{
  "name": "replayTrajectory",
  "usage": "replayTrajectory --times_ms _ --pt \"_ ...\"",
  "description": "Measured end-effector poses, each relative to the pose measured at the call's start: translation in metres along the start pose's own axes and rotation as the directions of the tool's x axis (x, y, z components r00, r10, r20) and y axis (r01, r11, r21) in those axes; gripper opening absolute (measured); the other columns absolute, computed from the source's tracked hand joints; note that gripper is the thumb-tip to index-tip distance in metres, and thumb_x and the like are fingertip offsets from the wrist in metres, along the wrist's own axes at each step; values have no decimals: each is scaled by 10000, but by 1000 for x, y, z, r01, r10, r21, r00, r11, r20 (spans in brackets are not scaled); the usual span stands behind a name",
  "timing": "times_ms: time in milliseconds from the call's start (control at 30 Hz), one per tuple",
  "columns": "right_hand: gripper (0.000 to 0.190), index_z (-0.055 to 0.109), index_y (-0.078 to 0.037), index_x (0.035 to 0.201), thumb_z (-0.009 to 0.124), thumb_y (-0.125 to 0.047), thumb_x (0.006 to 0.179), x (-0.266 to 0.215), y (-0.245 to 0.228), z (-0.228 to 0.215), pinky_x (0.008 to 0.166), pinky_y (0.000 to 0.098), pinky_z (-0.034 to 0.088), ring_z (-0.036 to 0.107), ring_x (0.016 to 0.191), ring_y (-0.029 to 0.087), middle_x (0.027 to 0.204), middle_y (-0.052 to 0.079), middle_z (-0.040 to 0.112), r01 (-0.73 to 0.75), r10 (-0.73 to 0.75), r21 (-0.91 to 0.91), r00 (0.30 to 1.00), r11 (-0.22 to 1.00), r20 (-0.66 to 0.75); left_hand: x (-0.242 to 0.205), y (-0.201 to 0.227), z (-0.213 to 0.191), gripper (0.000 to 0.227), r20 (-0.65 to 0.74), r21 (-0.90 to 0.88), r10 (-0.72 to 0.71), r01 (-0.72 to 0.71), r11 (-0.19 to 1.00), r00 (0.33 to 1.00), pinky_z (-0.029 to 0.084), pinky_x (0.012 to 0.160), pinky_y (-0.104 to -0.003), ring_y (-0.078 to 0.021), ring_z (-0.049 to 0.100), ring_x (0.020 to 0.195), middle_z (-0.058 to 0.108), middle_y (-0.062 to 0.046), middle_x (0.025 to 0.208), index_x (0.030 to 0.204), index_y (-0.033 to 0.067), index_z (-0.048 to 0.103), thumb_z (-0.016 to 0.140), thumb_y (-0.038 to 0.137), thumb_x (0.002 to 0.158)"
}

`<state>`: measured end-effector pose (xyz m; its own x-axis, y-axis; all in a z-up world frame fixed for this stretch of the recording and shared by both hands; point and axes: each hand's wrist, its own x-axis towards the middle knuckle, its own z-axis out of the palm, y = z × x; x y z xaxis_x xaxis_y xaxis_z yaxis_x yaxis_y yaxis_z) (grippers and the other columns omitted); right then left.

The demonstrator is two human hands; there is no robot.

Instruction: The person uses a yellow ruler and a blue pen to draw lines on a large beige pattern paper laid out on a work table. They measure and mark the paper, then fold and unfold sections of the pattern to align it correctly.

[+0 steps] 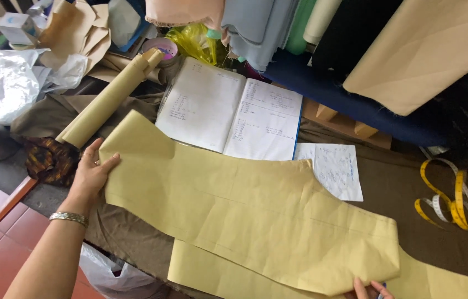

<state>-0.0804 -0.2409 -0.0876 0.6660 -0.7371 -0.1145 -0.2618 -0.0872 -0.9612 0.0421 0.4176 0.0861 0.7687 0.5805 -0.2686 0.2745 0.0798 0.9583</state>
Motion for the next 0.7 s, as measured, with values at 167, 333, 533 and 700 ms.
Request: replayTrajectory --times_ms 167,333,533,700 --pt "398 514 -183 1110 751 -150 792 -21 -25 16 578 239 444 534 688 141 855 80 559 31 -12 121 988 992 -154 -10 40 -10 695 276 -379 65 46 924 959 535 875 -392 -209 610 986 603 -79 1207 1453 218 421 598 62 800" --pt "274 538 -321 1052 651 -178 847 10 -22 -6 359 166 202 320 402 18 617 -61 418 -52 85 226 986 973 -140 0 32 -56 171 175 -708 156 14 706 972 597 840 -366 -210 691 879 701 -63 1036 1016 144 672 696 157 847" --pt "327 552 -417 1203 631 -292 911 31 17 -34 490 175 389 548 693 23 894 -52 594 -241 232 182 970 953 69 7 19 -53 373 235 -422 -143 233 876 961 583 853 -383 -205 675 942 678 -42 1105 1197 170 571 643 257 842" --pt "264 562 157 1234 752 -13 1169 -44 -73 -9 789 404 503 594 869 358 1036 269 571 561 -789 -596 573 574 -221 10 0 -48 389 263 -401 -190 286 870 946 580 817 -371 -176 668 913 670 -18 1071 1193 200 565 661 239 817"
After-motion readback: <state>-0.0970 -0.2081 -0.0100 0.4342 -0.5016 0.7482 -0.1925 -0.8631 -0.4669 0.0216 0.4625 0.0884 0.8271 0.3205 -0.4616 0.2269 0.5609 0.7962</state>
